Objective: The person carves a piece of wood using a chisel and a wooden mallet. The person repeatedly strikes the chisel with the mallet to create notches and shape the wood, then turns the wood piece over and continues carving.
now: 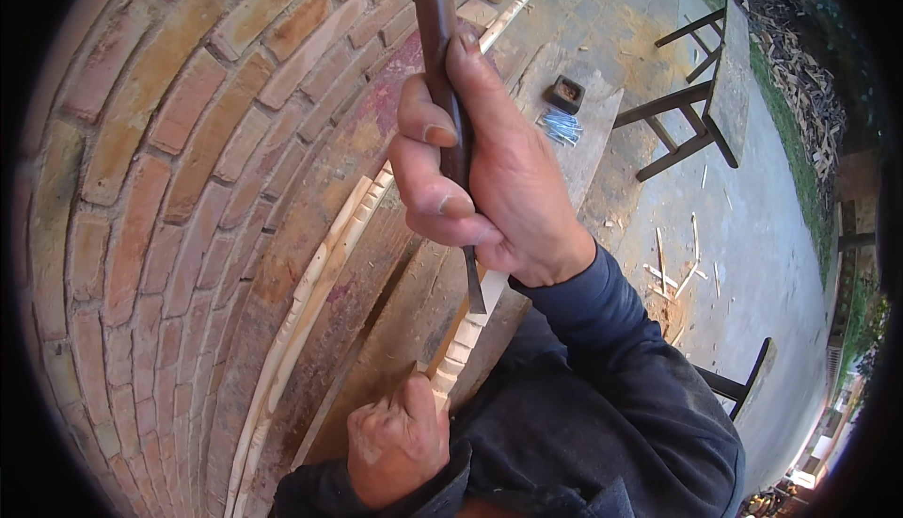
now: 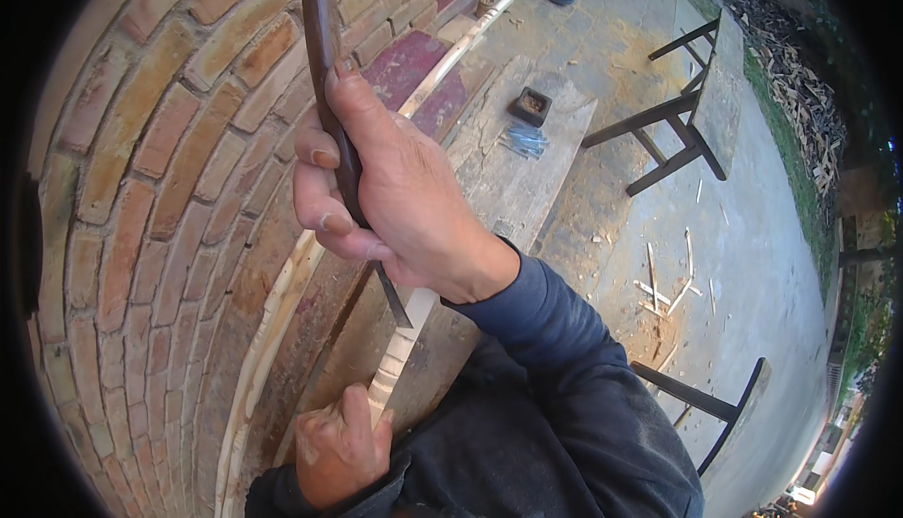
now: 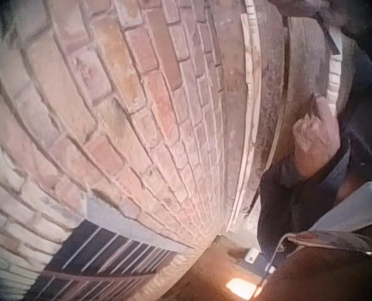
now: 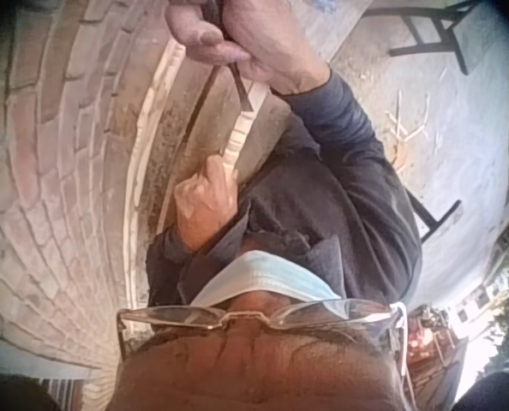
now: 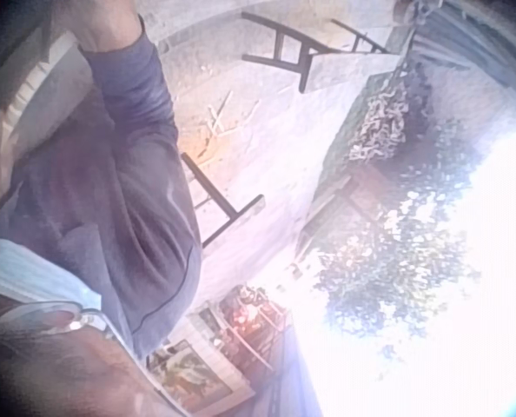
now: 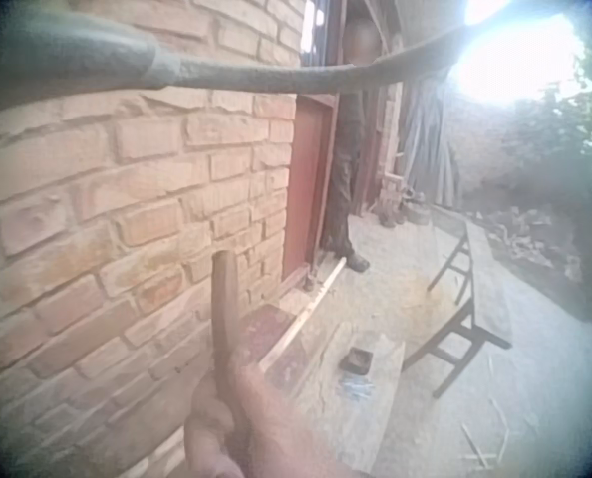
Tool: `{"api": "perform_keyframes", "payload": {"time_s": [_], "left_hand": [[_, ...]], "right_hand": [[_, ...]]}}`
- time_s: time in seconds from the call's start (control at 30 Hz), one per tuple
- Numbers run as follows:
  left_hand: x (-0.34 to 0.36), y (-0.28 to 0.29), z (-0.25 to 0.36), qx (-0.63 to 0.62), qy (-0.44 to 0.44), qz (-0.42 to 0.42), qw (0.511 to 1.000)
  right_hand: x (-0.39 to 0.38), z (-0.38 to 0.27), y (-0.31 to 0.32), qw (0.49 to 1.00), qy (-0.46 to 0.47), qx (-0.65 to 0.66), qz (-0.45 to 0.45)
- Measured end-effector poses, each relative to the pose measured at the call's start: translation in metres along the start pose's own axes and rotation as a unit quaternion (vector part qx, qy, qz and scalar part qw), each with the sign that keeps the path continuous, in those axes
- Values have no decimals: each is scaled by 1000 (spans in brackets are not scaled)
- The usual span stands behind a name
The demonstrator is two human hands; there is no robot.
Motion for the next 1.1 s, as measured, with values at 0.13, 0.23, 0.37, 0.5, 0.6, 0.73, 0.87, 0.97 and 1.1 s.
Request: {"api": "perform_keyframes", "payload": {"time_s": [0.13, 0.23, 0.37, 0.5, 0.6, 0.73, 0.87, 0.97, 1.1], "left_hand": [[2, -1, -4, -34, -30, -10, 999], [3, -1, -5, -55, -47, -16, 997], [2, 0, -5, -52, -46, -26, 997], [0, -4, -7, -59, -28, -50, 997], [1, -3, -6, -41, -20, -31, 998], [0, -1, 0, -1, -2, 11, 1000], [0, 1, 0, 1, 0, 18, 1000], [1, 1, 1, 0, -4, 10, 1000], [1, 3, 4, 19, 4, 3, 1000]], "right_hand": [[2, 2, -1, 1000, -7, -16, -23], [3, 5, -1, 1000, -14, -14, -23], [2, 6, -4, 999, -19, -18, -29], [3, 6, -4, 999, -8, -22, -45], [1, 5, -4, 997, -27, -39, -58], [-6, -3, -14, 992, 4, -120, -44], [-8, -4, -18, 990, 4, -140, -36], [-9, -2, -18, 990, 1, -135, -46], [-12, 0, -15, 985, 3, -164, -45]]}}
Point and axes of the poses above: each hand's wrist, its own x-axis towards the middle knuckle, its own y-axis out of the back of the hand, z = x × y, the point moved 6 cm from there along x, towards the middle knuckle, and after that the axes turned 4 degrees about -x, right-handed, at the moved point
